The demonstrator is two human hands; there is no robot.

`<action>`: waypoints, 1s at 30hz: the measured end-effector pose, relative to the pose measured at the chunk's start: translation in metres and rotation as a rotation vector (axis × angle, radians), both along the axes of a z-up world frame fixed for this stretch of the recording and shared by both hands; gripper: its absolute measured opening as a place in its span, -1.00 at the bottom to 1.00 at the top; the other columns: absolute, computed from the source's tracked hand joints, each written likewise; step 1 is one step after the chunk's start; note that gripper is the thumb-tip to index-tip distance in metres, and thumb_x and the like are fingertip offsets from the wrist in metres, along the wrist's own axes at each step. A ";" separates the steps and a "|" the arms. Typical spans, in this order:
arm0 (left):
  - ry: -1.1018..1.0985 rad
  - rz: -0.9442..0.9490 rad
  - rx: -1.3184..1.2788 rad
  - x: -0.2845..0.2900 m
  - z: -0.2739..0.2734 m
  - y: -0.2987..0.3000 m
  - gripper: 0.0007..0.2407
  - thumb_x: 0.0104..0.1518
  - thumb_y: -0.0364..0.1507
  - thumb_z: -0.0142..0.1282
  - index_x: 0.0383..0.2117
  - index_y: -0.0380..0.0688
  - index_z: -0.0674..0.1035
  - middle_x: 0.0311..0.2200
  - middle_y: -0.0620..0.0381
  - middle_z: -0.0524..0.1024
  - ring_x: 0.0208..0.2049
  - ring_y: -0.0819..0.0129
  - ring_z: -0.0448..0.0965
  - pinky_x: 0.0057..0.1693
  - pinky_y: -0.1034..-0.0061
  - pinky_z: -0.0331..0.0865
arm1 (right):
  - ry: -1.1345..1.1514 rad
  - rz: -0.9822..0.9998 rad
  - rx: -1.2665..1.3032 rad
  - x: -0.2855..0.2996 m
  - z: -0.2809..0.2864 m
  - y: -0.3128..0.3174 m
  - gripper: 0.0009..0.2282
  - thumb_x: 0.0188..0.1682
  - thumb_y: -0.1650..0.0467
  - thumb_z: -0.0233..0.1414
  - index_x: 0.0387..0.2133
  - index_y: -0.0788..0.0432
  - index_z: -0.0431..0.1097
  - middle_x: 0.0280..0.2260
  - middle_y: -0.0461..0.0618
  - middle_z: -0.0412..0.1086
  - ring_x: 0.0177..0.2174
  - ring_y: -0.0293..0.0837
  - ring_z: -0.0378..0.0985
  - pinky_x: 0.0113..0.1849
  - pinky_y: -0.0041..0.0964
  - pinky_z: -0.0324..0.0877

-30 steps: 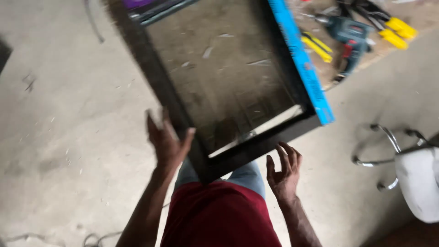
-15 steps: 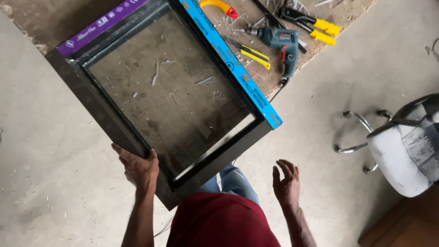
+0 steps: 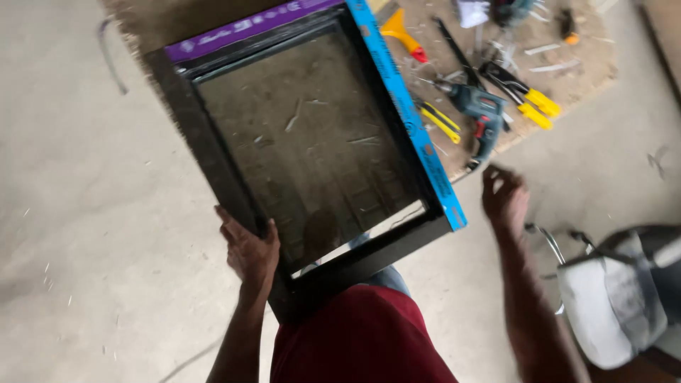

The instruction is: Inserting a rubber sealing strip into the groove of an aluminum window frame.

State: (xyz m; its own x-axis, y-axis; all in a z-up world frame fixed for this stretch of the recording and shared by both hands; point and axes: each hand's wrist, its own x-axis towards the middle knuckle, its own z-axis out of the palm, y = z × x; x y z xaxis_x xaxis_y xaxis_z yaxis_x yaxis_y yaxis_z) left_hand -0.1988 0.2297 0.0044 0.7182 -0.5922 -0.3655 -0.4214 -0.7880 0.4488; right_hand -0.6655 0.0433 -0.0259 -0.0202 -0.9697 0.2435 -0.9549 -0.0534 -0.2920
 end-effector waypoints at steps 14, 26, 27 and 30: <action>-0.163 0.249 0.079 -0.017 -0.029 -0.020 -0.11 -0.03 -0.14 0.25 0.46 0.11 -0.05 0.31 -0.02 0.33 -0.07 -0.38 0.56 -0.01 -0.23 0.41 | 0.587 0.230 0.452 0.038 -0.095 -0.370 -0.58 0.05 0.13 -0.10 -0.14 0.08 0.64 -0.08 0.28 0.58 0.07 0.19 0.31 0.01 0.15 0.07; -0.230 0.196 0.048 -0.014 -0.036 -0.017 -0.13 0.02 -0.10 0.27 0.44 0.03 -0.02 0.29 -0.07 0.35 -0.19 -0.38 0.61 -0.11 -0.24 0.48 | -0.790 0.834 -0.137 0.057 -0.032 -0.413 -0.65 0.51 0.26 0.05 -0.11 0.40 0.40 -0.24 0.15 0.44 -0.22 0.01 0.55 -0.20 -0.08 0.48; -0.215 0.182 0.044 -0.015 -0.033 -0.017 -0.13 0.02 -0.10 0.27 0.44 0.03 -0.02 0.29 -0.07 0.35 -0.19 -0.38 0.61 -0.11 -0.24 0.48 | -0.773 0.822 -0.140 0.061 -0.010 -0.399 -0.65 0.51 0.26 0.05 -0.11 0.40 0.40 -0.24 0.15 0.44 -0.22 0.01 0.55 -0.20 -0.08 0.48; -0.173 0.187 0.012 -0.014 -0.027 -0.017 -0.13 0.02 -0.15 0.28 0.44 -0.01 -0.01 0.22 -0.13 0.40 -0.16 -0.40 0.58 -0.10 -0.26 0.44 | -0.908 0.651 -0.105 0.089 0.072 -0.332 -0.63 0.41 0.18 -0.02 0.18 0.27 0.37 -0.40 -0.01 0.21 -0.41 -0.19 0.23 -0.33 -0.23 0.26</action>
State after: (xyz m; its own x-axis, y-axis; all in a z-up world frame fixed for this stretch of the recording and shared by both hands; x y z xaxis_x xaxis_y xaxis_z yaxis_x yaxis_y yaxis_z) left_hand -0.2127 0.2130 -0.0221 0.8671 -0.4396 -0.2342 -0.3375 -0.8643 0.3728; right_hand -0.5764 -0.2885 0.0462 0.2719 -0.8357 0.4772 -0.1712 -0.5299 -0.8306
